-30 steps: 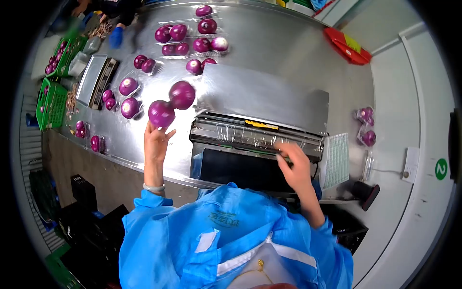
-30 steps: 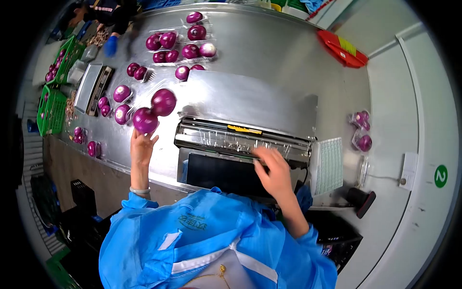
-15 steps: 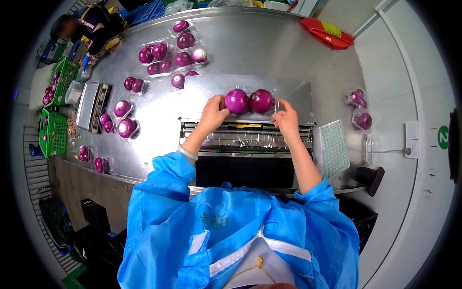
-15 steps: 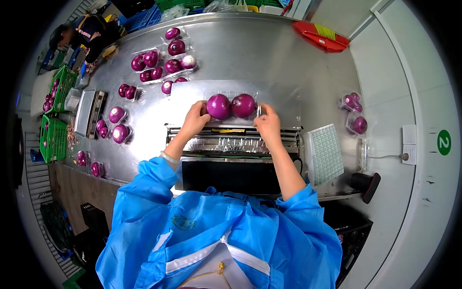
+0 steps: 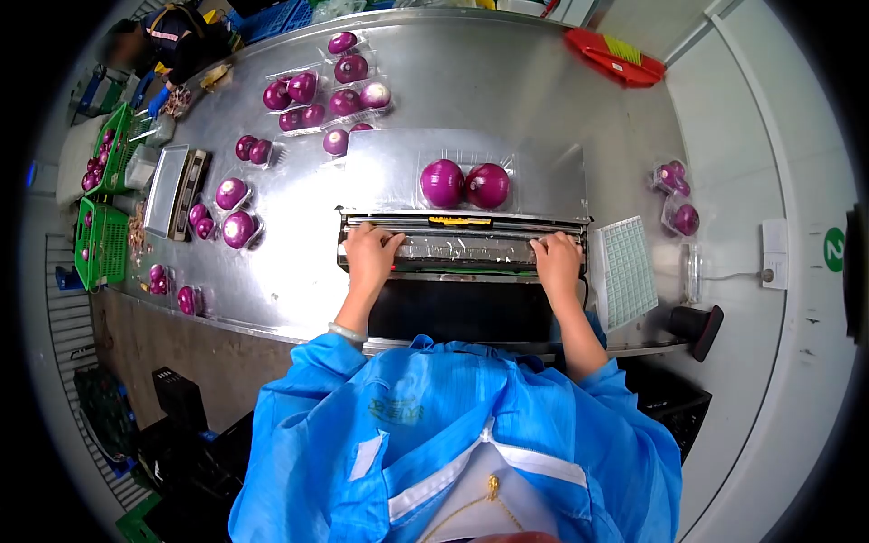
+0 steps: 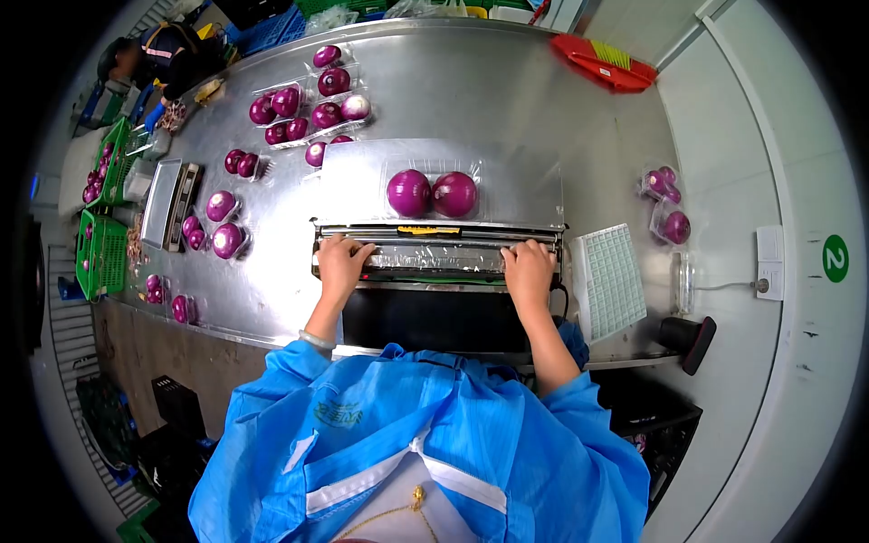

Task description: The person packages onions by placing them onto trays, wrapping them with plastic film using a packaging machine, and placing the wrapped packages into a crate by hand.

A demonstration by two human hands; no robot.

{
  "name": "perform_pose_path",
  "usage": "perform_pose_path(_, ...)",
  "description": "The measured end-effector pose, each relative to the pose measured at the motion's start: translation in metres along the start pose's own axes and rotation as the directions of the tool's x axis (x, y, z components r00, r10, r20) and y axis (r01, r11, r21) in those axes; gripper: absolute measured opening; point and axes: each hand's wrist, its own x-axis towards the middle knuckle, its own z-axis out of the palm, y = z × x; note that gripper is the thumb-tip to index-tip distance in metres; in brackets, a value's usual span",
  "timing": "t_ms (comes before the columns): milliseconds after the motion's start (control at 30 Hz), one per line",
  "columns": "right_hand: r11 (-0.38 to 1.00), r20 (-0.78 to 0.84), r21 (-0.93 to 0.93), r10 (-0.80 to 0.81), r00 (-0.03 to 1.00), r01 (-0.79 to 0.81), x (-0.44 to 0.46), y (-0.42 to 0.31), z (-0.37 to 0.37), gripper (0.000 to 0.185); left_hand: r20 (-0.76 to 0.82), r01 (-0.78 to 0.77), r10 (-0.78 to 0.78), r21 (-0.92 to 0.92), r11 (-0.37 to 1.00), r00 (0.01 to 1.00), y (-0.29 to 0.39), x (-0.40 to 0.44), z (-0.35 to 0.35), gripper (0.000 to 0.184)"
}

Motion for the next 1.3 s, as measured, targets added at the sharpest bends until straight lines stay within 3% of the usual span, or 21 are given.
perform_pose_path(33, 0.998, -0.043, 0.009, -0.055, 0.998, 0.056, 0.002, -0.001, -0.002, 0.025, 0.012, -0.035, 0.035, 0.013, 0.999, 0.999, 0.002, 0.004, 0.001, 0.021)
perform_pose_path(133, 0.928, 0.279, 0.340, 0.052, 0.959, -0.150, 0.002, 0.008, -0.034, 0.024, 0.435, 0.074, 0.037, -0.236, 0.969, 0.900, -0.016, 0.021, -0.026, 0.022)
perform_pose_path(200, 0.559, 0.579, 0.710, -0.116, 0.807, -0.429, 0.001, 0.022, -0.062, 0.022, 0.699, 0.329, 0.083, -0.433, 0.839, 0.710, -0.006, 0.035, -0.079, 0.029)
perform_pose_path(267, 0.136, 0.515, 0.857, -0.234, 0.825, -0.496, 0.006, 0.013, -0.101, 0.018, 0.684, 0.427, 0.311, -0.682, 0.594, 0.660, 0.012, 0.052, -0.124, 0.029)
perform_pose_path(333, -0.217, 0.191, 0.935, -0.363, 0.912, -0.282, 0.033, -0.015, -0.123, 0.015, 0.629, 0.509, 0.448, -0.777, 0.370, 0.635, 0.015, 0.081, -0.148, 0.030)
perform_pose_path(367, -0.395, 0.020, 0.901, -0.373, 0.928, -0.178, 0.048, -0.032, -0.130, 0.014, 0.448, 0.444, 0.575, -0.882, 0.158, 0.684, 0.023, 0.098, -0.148, 0.027)
perform_pose_path(400, -0.413, 0.013, 0.908, -0.131, 0.991, -0.067, 0.065, -0.057, -0.135, 0.013, 0.348, 0.457, 0.514, -0.884, -0.099, 0.784, 0.034, 0.113, -0.143, 0.022)
perform_pose_path(433, -0.400, -0.006, 0.915, 0.116, 0.993, 0.053, 0.086, -0.078, -0.134, 0.013, 0.300, 0.434, 0.390, -0.842, -0.321, 0.871, 0.054, 0.125, -0.135, 0.018)
perform_pose_path(500, -0.133, -0.165, 0.977, 0.023, 0.986, 0.167, 0.138, -0.084, -0.103, 0.012, 0.100, 0.210, 0.391, -0.945, -0.250, 0.915, 0.078, 0.164, -0.095, 0.021)
perform_pose_path(533, 0.207, -0.153, 0.967, 0.015, 0.988, 0.146, 0.161, -0.075, -0.075, 0.016, 0.130, 0.163, 0.256, -0.980, -0.114, 0.958, 0.082, 0.178, -0.067, 0.021)
perform_pose_path(567, 0.523, -0.138, 0.845, 0.012, 0.990, 0.112, 0.177, -0.064, -0.043, 0.020, 0.121, 0.082, 0.194, -0.977, 0.195, 0.974, 0.071, 0.191, -0.028, 0.026)
perform_pose_path(600, 0.708, -0.015, 0.706, -0.019, 1.000, 0.024, 0.187, -0.057, -0.016, 0.023, 0.071, -0.032, 0.230, -0.909, 0.416, 0.970, 0.050, 0.198, 0.014, 0.024)
perform_pose_path(633, 0.854, 0.112, 0.518, -0.018, 0.994, -0.043, 0.193, -0.051, 0.005, 0.025, 0.150, 0.034, 0.162, -0.827, 0.561, 0.975, 0.044, 0.193, 0.035, 0.025)
perform_pose_path(667, 0.813, 0.206, 0.574, -0.026, 0.978, -0.099, 0.193, -0.044, 0.018, 0.028, 0.305, 0.093, 0.081, -0.517, 0.851, 0.949, 0.050, 0.185, 0.031, 0.027)
perform_pose_path(833, 0.738, 0.442, 0.644, -0.145, 0.885, -0.200, 0.174, -0.051, 0.014, 0.041, 0.572, 0.378, 0.062, -0.616, 0.691, 0.818, 0.058, 0.168, 0.018, 0.040)
perform_pose_path(933, 0.833, 0.699, 0.487, -0.193, 0.689, -0.262, 0.173, -0.052, -0.008, 0.058, 0.775, 0.486, 0.185, -0.542, 0.686, 0.604, 0.055, 0.164, -0.004, 0.050)
perform_pose_path(1067, 0.810, 0.362, 0.587, -0.282, 0.889, 0.019, 0.138, -0.046, -0.010, 0.058, 0.628, 0.268, 0.199, -0.568, 0.778, 0.753, 0.048, 0.129, -0.013, 0.066)
perform_pose_path(1100, 0.753, 0.401, 0.653, -0.246, 0.882, -0.087, 0.132, -0.051, -0.014, 0.058, 0.591, 0.219, 0.220, -0.579, 0.785, 0.776, 0.047, 0.120, -0.014, 0.080)
perform_pose_path(1200, 0.723, 0.589, 0.584, -0.064, 0.806, -0.369, 0.115, -0.065, -0.036, 0.059, 0.845, 0.584, -0.050, -0.324, 0.744, 0.533, 0.043, 0.108, -0.021, 0.084)
perform_pose_path(1267, 0.685, 0.640, 0.606, -0.119, 0.759, -0.403, 0.089, -0.072, -0.065, 0.061, 0.834, 0.673, 0.102, -0.504, 0.542, 0.542, 0.058, 0.068, -0.045, 0.093)
perform_pose_path(1300, 0.661, 0.664, 0.617, -0.145, 0.734, -0.427, 0.068, -0.074, -0.073, 0.062, 0.839, 0.629, 0.103, -0.477, 0.614, 0.535, 0.045, 0.050, -0.046, 0.091)
